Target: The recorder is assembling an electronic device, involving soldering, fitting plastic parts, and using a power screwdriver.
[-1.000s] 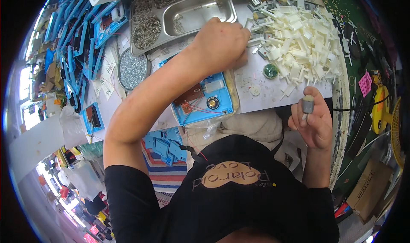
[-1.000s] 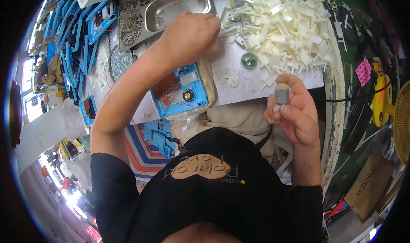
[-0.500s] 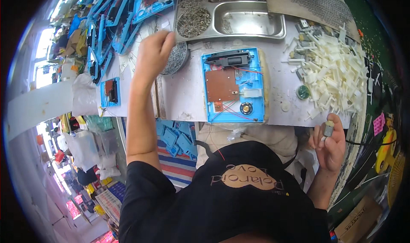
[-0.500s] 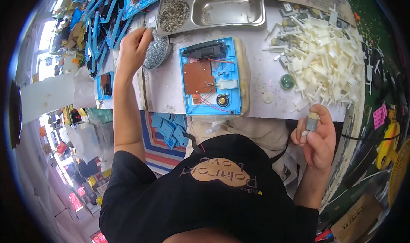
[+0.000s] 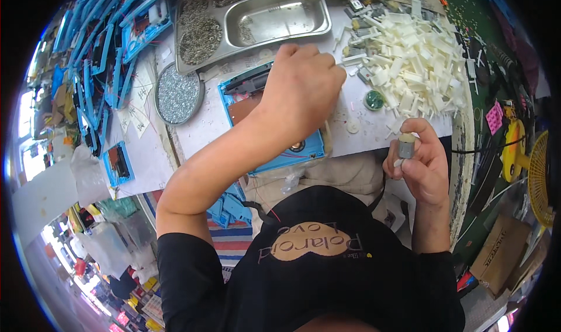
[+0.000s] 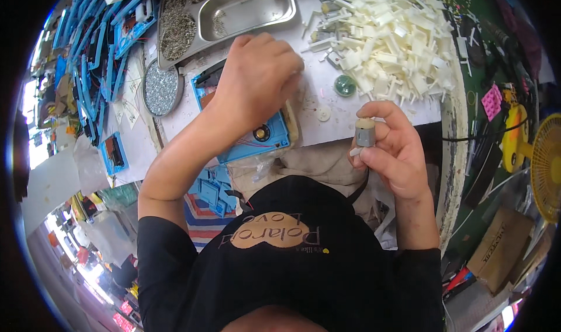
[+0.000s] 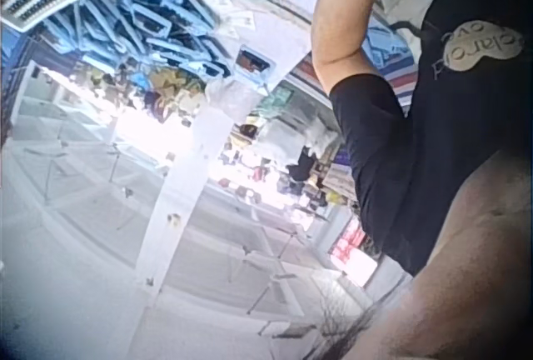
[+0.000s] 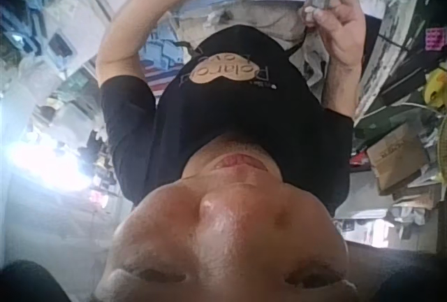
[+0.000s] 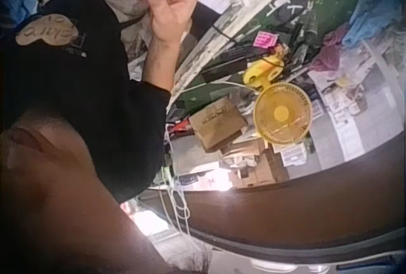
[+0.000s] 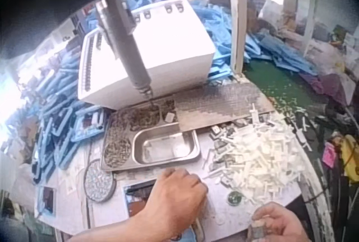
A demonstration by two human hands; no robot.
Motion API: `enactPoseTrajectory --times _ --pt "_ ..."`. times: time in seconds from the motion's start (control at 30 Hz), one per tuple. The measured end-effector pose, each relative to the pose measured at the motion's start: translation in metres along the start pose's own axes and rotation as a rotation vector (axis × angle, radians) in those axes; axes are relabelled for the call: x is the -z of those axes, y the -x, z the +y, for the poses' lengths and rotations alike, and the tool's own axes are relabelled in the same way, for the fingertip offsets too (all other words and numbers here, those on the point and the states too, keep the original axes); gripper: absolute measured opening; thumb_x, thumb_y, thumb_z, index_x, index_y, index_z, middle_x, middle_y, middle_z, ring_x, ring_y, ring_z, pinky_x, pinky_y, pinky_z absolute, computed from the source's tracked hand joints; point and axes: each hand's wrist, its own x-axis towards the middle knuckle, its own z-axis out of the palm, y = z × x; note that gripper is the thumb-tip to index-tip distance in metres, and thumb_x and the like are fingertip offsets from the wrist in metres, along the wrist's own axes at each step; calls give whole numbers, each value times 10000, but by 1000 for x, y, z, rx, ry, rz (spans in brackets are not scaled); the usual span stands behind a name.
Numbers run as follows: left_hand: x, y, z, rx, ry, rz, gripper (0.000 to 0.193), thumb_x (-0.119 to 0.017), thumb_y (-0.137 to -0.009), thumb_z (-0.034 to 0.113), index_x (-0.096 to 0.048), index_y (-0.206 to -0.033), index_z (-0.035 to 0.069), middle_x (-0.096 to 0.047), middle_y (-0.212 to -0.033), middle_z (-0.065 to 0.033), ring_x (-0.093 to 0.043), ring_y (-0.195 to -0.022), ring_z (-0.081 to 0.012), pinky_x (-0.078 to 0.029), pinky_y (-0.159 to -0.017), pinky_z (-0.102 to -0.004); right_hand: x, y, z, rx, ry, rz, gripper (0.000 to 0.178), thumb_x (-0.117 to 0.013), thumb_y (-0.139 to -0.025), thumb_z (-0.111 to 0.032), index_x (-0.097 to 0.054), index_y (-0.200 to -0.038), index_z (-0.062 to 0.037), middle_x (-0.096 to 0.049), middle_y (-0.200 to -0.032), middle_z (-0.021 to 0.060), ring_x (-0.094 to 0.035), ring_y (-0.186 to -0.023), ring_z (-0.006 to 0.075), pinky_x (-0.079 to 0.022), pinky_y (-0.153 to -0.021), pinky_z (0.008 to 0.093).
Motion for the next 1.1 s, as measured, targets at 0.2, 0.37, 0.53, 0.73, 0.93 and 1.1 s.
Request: enactPoseTrajectory --times 0.2,0.37,0.53,0.73,0.93,1.1 --pt "-31 -17 -15 -59 -271 -210 23 -701 -679 115 -718 -674 129 -684 -704 -61 -651 -767 -217 -458 -769 -385 5 3 -3 68 157 94 549 -712 -885 -35 -449 -1366 0 -685 -943 81 -643 -811 118 -500 -722 240" --pt "-25 -26 -12 -87 -310 -362 42 -657 -740 104 -697 -736 114 -677 -763 -52 -661 -824 -240 -485 -796 -400 7 2 -4 41 187 65 538 -710 -889 -31 -459 -1364 -6 -684 -977 73 -651 -837 113 -515 -754 241" --pt "-27 -32 -9 -30 -301 -384 35 -666 -732 110 -701 -729 107 -690 -764 -57 -669 -824 -233 -484 -783 -398 3 2 -8 -3 191 57 539 -710 -883 -17 -465 -1363 -7 -680 -987 68 -651 -850 109 -525 -784 245" --pt "-40 -32 -3 -109 -326 -300 62 -710 -675 119 -695 -732 103 -690 -769 -65 -664 -815 -234 -481 -762 -405 -1 3 -9 -19 220 47 540 -705 -880 4 -466 -1364 -7 -678 -981 66 -651 -860 110 -523 -789 240" --pt "26 -18 -27 27 -181 -114 175 -732 -732 133 -652 -851 32 -653 -782 -131 -656 -803 -285 -492 -724 -416 2 8 -11 65 306 163 517 -687 -890 32 -464 -1355 1 -684 -991 73 -649 -865 107 -512 -787 234" --pt "96 109 -131 832 -278 -63 211 -719 -856 212 -671 -907 13 -683 -897 -185 -666 -851 -365 -514 -753 -456 6 2 -14 77 316 159 512 -678 -897 38 -458 -1358 -2 -693 -961 76 -649 -847 104 -503 -780 229"
